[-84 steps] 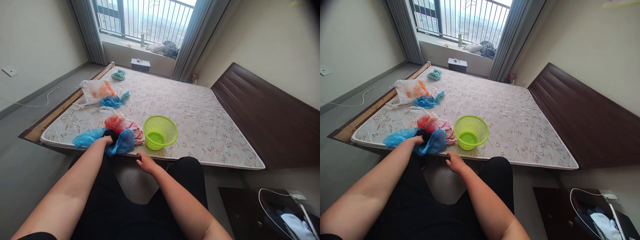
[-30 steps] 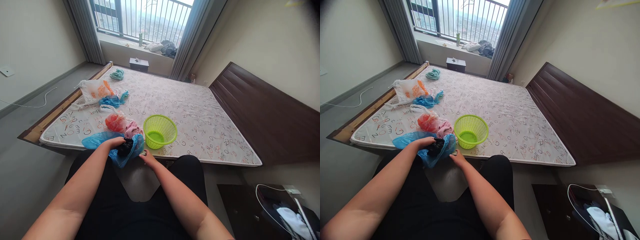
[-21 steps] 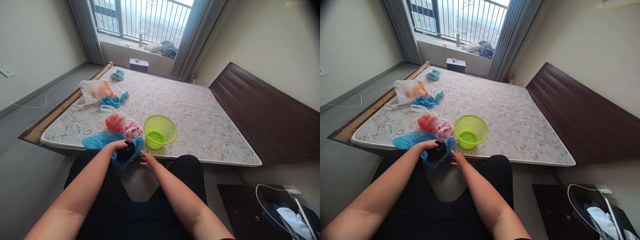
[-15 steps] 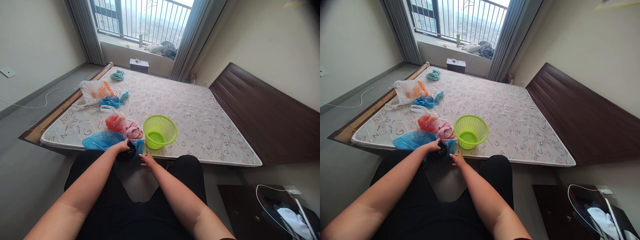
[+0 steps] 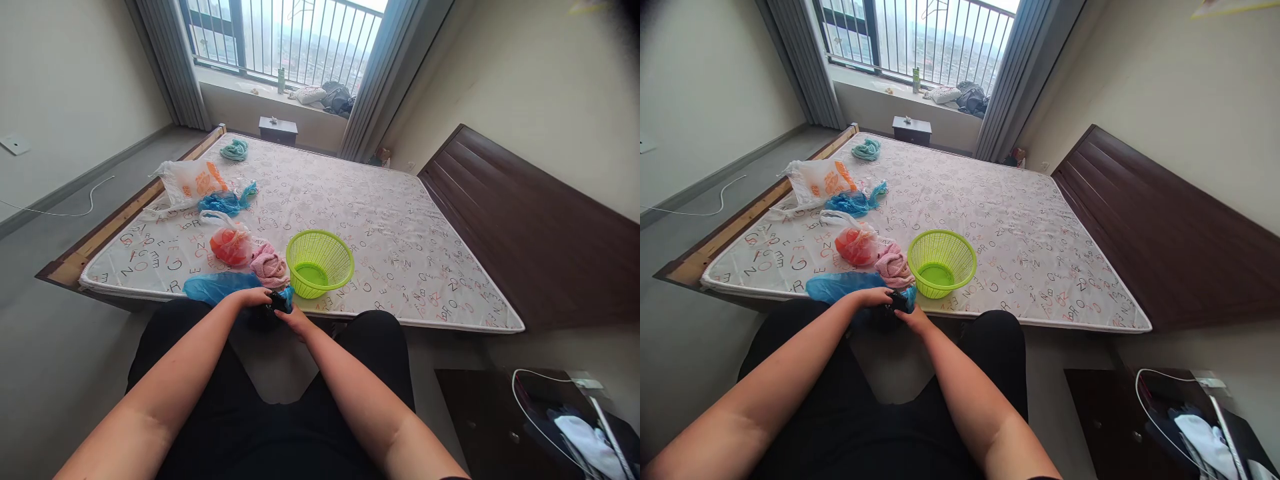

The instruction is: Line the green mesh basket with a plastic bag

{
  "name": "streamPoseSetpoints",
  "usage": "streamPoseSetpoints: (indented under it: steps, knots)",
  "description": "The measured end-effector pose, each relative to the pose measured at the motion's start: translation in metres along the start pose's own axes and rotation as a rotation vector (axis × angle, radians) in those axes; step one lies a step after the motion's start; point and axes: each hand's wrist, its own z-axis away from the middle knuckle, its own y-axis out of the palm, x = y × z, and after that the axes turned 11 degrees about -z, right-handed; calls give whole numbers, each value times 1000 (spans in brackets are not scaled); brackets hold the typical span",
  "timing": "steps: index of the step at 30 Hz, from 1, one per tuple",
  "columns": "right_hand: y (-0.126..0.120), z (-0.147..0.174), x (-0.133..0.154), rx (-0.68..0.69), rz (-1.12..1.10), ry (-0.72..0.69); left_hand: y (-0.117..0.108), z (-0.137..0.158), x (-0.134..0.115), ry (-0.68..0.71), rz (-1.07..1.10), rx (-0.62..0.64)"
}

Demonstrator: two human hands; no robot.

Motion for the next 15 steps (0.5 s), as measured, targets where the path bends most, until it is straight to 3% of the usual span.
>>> streamPoseSetpoints:
  steps: [2, 4, 9, 15]
  knots:
    - [0, 3, 5, 116, -62, -28, -7, 10, -8, 88, 161, 51]
    - [0, 6, 10, 164, -120, 23, -19, 21, -14, 147, 220, 17]
    - [-2, 8, 18, 79, -133, 113, -61, 44, -6, 120, 147, -384]
    - [-6, 9, 24, 69, -125, 129, -97, 53, 21, -155, -131, -793]
